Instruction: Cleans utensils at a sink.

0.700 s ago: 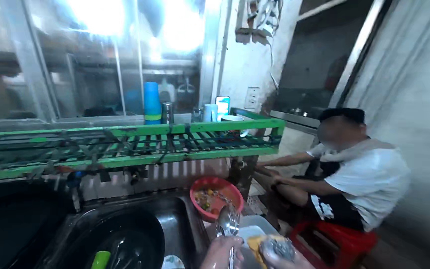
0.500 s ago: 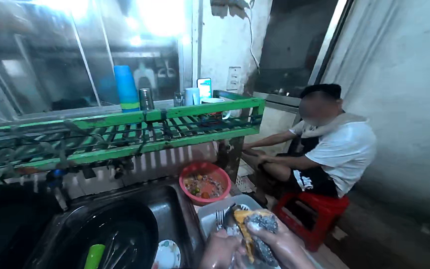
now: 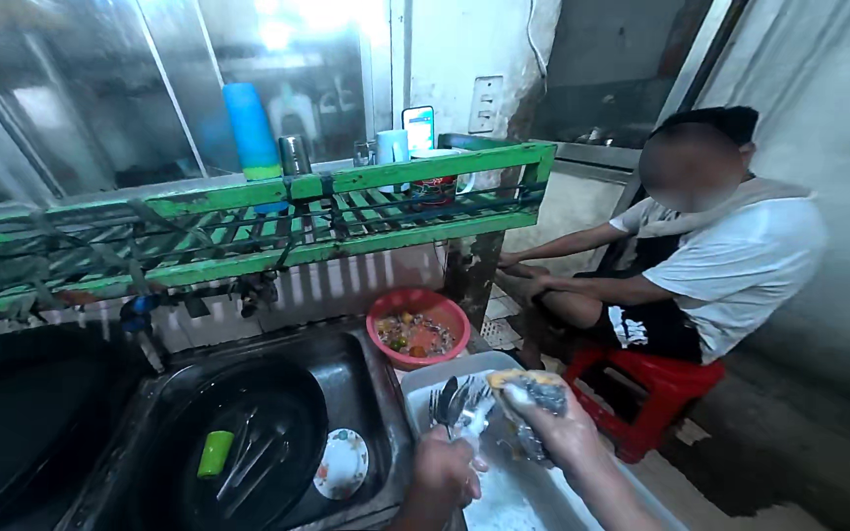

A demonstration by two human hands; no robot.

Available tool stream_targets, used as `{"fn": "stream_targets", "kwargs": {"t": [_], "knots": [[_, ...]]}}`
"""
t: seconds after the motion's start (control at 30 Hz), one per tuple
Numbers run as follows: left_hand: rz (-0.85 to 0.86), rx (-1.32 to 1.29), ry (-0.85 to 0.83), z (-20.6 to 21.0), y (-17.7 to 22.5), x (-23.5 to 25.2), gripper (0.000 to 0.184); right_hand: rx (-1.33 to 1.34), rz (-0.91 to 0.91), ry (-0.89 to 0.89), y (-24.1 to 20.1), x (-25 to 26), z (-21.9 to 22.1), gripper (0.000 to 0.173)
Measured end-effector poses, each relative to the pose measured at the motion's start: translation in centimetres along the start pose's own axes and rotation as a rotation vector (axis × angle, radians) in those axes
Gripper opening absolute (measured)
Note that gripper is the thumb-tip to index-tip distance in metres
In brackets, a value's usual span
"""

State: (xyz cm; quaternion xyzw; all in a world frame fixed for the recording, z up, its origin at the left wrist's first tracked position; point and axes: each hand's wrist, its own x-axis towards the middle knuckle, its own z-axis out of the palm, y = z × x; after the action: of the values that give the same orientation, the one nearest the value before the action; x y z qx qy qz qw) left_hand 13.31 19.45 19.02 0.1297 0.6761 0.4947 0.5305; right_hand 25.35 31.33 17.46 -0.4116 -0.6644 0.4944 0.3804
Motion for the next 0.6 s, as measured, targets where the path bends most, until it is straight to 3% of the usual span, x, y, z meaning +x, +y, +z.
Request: {"fn": "stream_targets", "kwargs": {"t": [0.1,0.17,0.23,0.3,0.37,0.47,0.53,0.6], "knots": [[0.046,-0.016,-0.027,-0.2,-0.2,-0.4,0.017,0.213,0.177,-0.106,-1.3,-1.1,-0.7,0.063],[0.064,-0.012,-0.047,0.2,-0.2,-0.9,0.015,0.188,0.141,-0.165,-1.5,-1.9,-0.1,0.054],[0.077,-0.076,-0.029,0.5,-0.4,-0.9,0.014,0.181,0.083,-0.109,-1.1,-2.2,0.6,0.048],[0.047,-0.067,0.012,0.7,0.1,-1.0,0.016,0.174,0.086,-0.078,-0.7,-2.7,1.3,0.051],[0.026,0.070,0.054,0.8,0.4,-1.2,0.028,0.105,0.102,-0.144,-0.3,-3.5,1.8,0.057],[0.008,0.252,0.081,0.7,-0.2,-1.0,0.035,-0.208,0.023,-0.246,-0.4,-2.7,1.2,0.055],[-0.011,0.255,0.084,0.4,-0.8,-0.5,0.040,-0.348,-0.068,-0.199,-0.2,-1.4,0.8,0.053],[-0.012,0.150,0.080,-0.1,-1.1,-0.6,0.044,-0.241,-0.040,-0.054,0.2,-0.1,0.7,0.052]]}}
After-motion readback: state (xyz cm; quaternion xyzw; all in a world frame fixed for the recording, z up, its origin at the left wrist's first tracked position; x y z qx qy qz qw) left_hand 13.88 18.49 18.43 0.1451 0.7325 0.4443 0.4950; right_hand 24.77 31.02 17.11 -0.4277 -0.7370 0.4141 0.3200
